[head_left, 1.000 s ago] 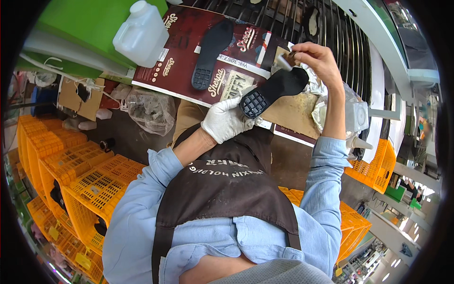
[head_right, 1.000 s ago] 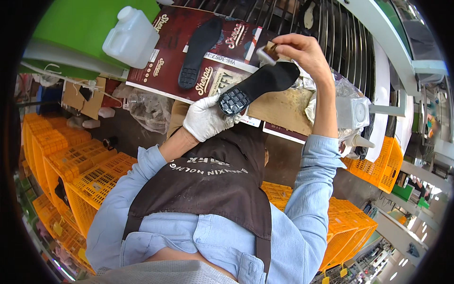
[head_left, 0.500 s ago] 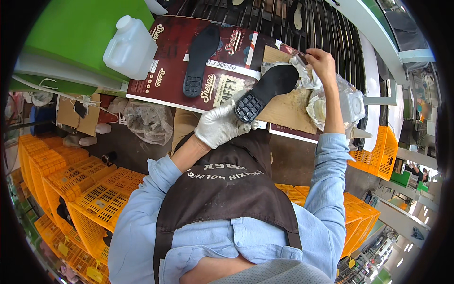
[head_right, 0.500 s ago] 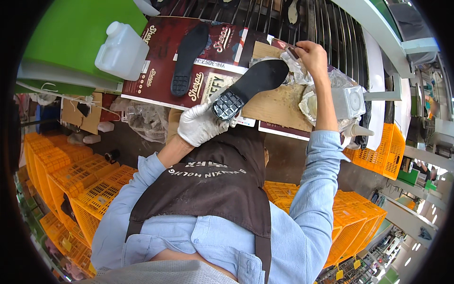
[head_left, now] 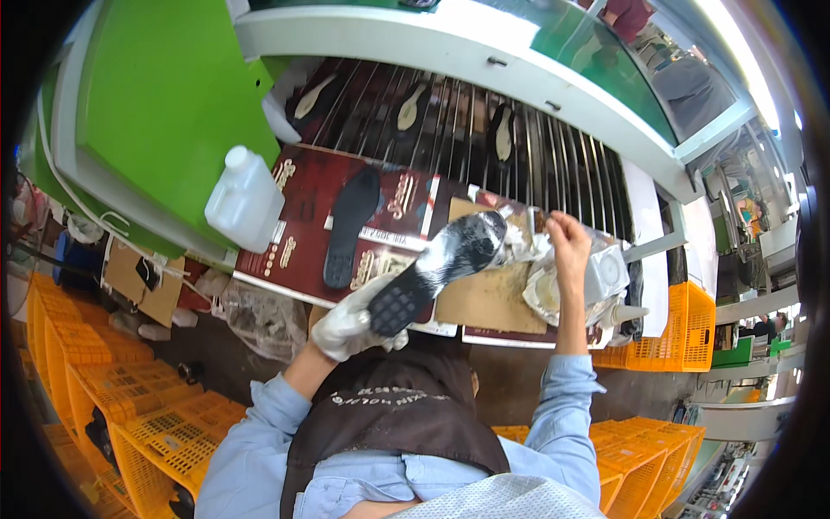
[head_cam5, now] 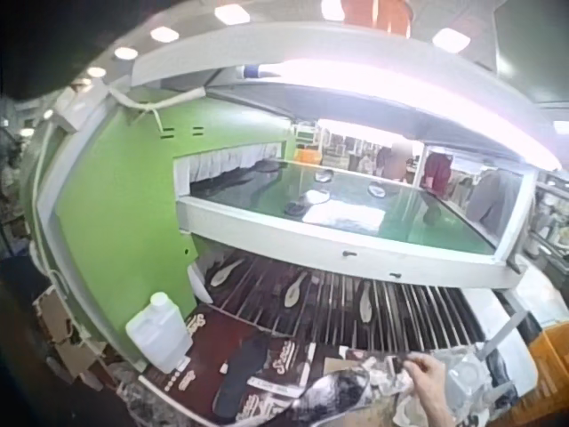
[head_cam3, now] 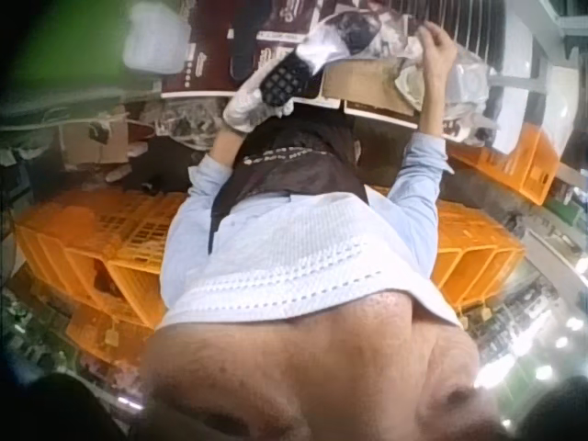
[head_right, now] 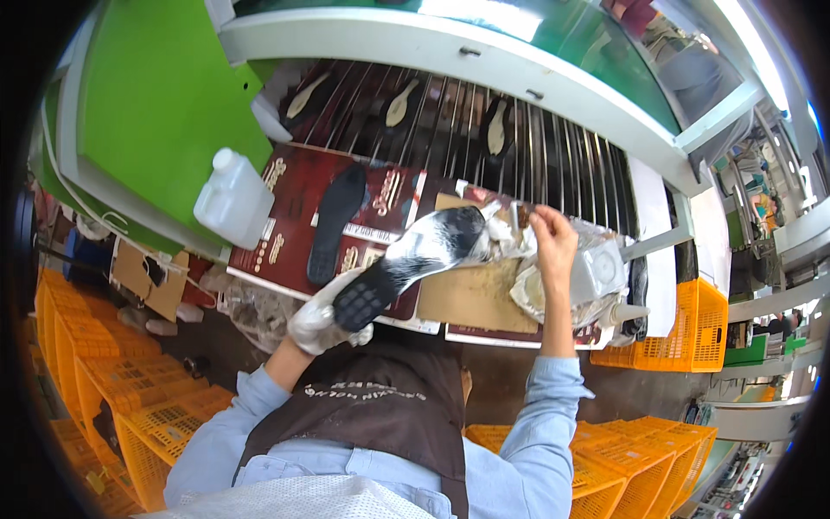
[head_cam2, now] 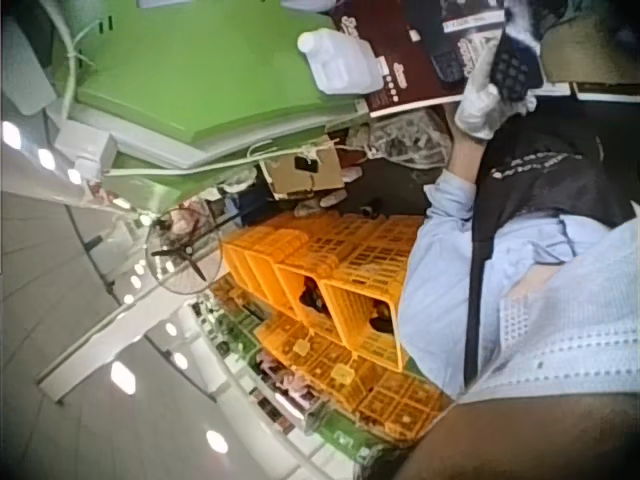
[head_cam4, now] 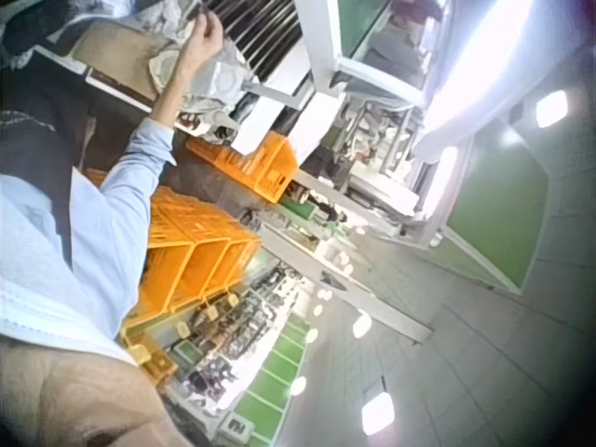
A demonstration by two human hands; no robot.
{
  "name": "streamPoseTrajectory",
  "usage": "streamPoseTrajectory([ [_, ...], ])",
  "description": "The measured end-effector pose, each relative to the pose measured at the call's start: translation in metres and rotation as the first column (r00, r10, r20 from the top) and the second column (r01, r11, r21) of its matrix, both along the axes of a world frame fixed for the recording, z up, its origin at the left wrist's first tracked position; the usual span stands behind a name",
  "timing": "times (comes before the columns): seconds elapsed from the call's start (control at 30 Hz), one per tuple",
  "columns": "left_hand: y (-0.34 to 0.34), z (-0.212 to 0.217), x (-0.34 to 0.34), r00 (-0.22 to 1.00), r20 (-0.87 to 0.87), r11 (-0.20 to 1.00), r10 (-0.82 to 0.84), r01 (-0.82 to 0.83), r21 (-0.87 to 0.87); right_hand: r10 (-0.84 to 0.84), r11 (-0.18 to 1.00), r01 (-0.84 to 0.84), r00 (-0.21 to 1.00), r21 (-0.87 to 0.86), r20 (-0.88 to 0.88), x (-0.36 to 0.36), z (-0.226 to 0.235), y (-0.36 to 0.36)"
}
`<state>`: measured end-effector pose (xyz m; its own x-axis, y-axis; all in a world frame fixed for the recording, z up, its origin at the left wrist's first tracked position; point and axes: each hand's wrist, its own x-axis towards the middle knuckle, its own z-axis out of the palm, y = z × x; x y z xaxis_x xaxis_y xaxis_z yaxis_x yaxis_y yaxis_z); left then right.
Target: The person is applying a liquid adhesive to the bottom of various shoe outsoles using a small sponge.
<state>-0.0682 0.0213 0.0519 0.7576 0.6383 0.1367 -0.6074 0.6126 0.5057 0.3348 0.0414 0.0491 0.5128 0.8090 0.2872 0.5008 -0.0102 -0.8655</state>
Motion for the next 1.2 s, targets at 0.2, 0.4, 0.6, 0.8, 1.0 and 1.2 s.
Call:
streamPoseTrajectory([
  [0.2,0.051,0.075,0.027,0.954,0.271,0.971,0.129,-0.177,0.160,0.002,0.994,0.034,0.943,0.101,-0.333,-0.024,0.011,-0.048],
  [0.4,0.182,0.180,0.185,0.948,0.302,0.984,-0.097,0.137,-0.113,0.084,0.985,-0.015,0.912,0.170,-0.401,-0.048,0.014,-0.055],
  [0.6,0.137,0.117,0.218,0.952,-0.225,0.971,-0.209,0.229,0.067,0.071,0.990,-0.018,0.919,0.139,-0.387,-0.061,0.012,-0.066],
  [0.8,0.061,0.007,0.041,0.839,-0.465,0.911,-0.282,0.387,0.146,-0.048,0.995,0.086,0.865,0.053,-0.500,-0.063,-0.013,-0.097],
  [1.0,0.007,-0.068,-0.121,0.690,-0.701,0.956,0.181,-0.290,-0.040,0.104,0.977,0.061,0.693,0.202,-0.713,-0.070,-0.034,-0.105],
  [1.2,-0.024,-0.138,-0.125,-0.279,-0.859,0.901,0.430,0.072,0.427,0.219,0.971,-0.083,0.684,0.225,-0.696,-0.092,-0.028,-0.081],
])
